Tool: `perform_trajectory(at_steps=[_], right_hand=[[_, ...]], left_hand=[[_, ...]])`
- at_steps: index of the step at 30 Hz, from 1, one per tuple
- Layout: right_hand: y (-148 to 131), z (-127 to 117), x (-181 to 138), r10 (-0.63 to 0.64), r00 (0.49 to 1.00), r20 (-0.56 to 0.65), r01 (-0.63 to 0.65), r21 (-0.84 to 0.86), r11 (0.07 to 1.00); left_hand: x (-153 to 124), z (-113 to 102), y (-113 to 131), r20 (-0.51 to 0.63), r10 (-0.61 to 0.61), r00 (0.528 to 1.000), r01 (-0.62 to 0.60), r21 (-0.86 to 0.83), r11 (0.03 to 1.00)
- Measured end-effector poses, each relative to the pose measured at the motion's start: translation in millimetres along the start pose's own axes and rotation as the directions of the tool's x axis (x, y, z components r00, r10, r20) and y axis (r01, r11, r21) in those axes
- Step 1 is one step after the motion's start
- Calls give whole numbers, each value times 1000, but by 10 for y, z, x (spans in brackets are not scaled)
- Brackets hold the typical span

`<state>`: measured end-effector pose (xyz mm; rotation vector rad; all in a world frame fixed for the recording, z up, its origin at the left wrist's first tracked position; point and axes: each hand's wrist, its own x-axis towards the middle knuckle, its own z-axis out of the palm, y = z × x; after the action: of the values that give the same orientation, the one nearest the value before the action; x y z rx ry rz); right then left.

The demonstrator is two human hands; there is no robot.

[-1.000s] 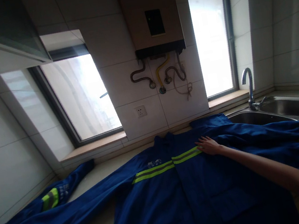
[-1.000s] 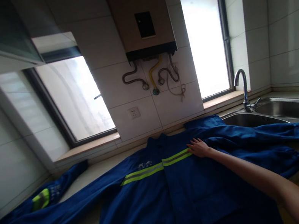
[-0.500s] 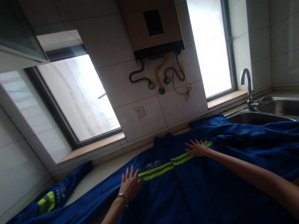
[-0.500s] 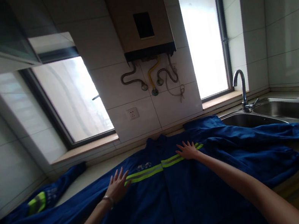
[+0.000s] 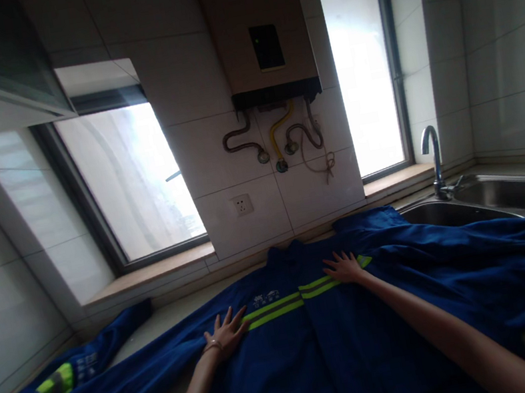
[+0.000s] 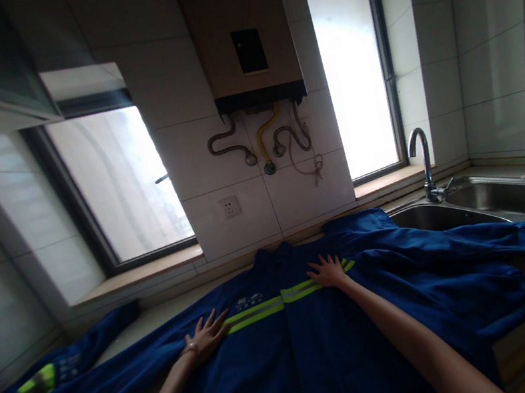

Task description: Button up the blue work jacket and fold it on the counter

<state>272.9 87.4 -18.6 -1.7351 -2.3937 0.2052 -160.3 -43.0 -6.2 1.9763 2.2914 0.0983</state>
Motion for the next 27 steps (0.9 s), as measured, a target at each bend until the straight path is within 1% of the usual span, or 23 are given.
perform_trajectory(at_steps=[4,9,14,17,20,22,24,27], right_hand=[[32,3,137,-20,1000,-6,20,-11,1000],[61,12,311,-18,1000,-3,18,-20,1000],[70,27,360,-18,1000,-17,18,-20,1000],[12,4,385,22,997,-75,-21,16,1000],[-162,-45,510,85,990,-114,-78,63,995],[-361,-70,644,91,988,-126,-81,80,993],[-613,-62,778,55,988,-145,-40,105,994],[-997,28,907,-48,986,-162,74,154,985]], left_hand=[[89,-44,-16,-5,39,999,-39,1,999],[213,-88,-44,-1,46,999,-46,16,999],[305,-38,-99,-17,53,998,-53,21,998],[323,16,-116,-50,44,998,-43,25,999],[334,51,-125,-116,18,993,-17,18,1000],[344,51,-140,-164,1,987,-4,-15,1000],[357,33,-173,-201,-12,980,-8,-98,995],[372,-4,-261,-263,-67,963,-9,-280,960]])
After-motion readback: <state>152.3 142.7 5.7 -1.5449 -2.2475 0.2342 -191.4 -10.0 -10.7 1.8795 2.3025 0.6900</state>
